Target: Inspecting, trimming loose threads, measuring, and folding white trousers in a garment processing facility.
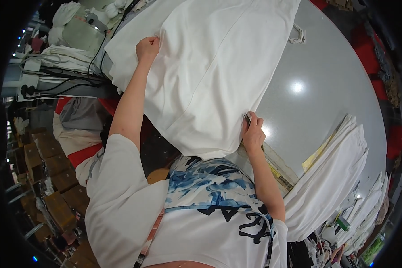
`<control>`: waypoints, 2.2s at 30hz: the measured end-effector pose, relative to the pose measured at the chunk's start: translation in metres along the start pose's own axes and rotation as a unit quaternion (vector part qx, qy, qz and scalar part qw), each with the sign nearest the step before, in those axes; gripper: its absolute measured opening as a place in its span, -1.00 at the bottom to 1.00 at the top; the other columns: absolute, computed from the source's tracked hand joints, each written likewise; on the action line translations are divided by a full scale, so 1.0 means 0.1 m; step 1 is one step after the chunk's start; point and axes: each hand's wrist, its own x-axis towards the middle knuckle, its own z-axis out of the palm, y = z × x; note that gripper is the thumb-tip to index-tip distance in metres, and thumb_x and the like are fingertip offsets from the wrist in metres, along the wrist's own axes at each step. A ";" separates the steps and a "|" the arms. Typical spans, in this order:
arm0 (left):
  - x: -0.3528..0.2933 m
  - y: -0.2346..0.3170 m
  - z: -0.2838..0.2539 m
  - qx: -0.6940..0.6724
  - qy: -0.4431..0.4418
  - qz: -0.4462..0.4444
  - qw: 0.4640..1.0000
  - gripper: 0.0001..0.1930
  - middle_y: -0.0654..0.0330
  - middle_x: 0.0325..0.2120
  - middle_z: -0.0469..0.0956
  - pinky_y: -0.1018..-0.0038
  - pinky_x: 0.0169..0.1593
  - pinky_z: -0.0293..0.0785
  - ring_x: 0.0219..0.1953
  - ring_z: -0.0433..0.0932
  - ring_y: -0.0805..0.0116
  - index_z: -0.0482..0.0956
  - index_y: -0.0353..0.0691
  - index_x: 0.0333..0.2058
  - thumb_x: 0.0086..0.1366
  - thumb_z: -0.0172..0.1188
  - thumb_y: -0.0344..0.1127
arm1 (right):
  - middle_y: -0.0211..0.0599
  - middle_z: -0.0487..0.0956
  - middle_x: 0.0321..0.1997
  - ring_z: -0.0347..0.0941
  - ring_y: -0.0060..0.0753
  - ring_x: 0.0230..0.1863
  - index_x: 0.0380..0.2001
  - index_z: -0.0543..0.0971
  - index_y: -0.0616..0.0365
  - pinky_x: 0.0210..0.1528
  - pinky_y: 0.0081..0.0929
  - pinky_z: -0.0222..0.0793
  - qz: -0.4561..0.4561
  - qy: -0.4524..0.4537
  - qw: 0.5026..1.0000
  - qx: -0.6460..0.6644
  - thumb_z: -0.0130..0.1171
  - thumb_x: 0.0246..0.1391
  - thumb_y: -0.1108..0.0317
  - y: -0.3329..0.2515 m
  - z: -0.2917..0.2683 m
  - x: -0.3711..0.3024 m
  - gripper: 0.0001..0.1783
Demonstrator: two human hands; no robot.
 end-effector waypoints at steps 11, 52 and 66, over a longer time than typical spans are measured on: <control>-0.42 -0.13 -0.51 -0.624 -0.093 -0.078 0.772 -0.86 0.25 -0.38 0.44 0.54 -0.23 0.39 -0.31 0.43 0.52 0.40 -0.29 -0.27 0.32 -0.08 -0.36 | -0.17 0.39 -0.21 0.47 -0.01 -0.36 0.00 0.32 -0.12 -0.38 -0.19 0.41 0.027 -0.023 0.999 0.006 0.01 0.10 0.21 -0.05 -0.03 0.01 -0.63; -0.17 -0.47 -0.03 -0.279 -0.139 0.098 0.945 -0.93 0.25 -0.48 0.50 0.50 -0.30 0.41 -0.42 0.49 0.37 0.49 -0.20 -0.35 0.21 0.08 -0.38 | -0.05 0.45 -0.26 0.46 0.03 -0.34 -0.04 0.34 0.12 -0.32 -0.21 0.38 0.097 0.018 0.991 0.093 0.12 0.02 0.19 -0.16 0.11 0.02 -0.55; -0.70 -0.59 -0.47 0.024 0.081 0.277 0.957 -0.84 0.16 -0.47 0.47 0.49 -0.27 0.35 -0.44 0.43 0.31 0.43 -0.29 -0.32 0.27 0.05 -0.30 | -0.04 0.48 -0.60 0.43 -0.20 -0.55 -0.47 0.44 0.34 -0.45 -0.33 0.31 0.168 0.024 0.977 0.132 0.13 0.00 0.21 -0.18 -0.16 0.09 -0.67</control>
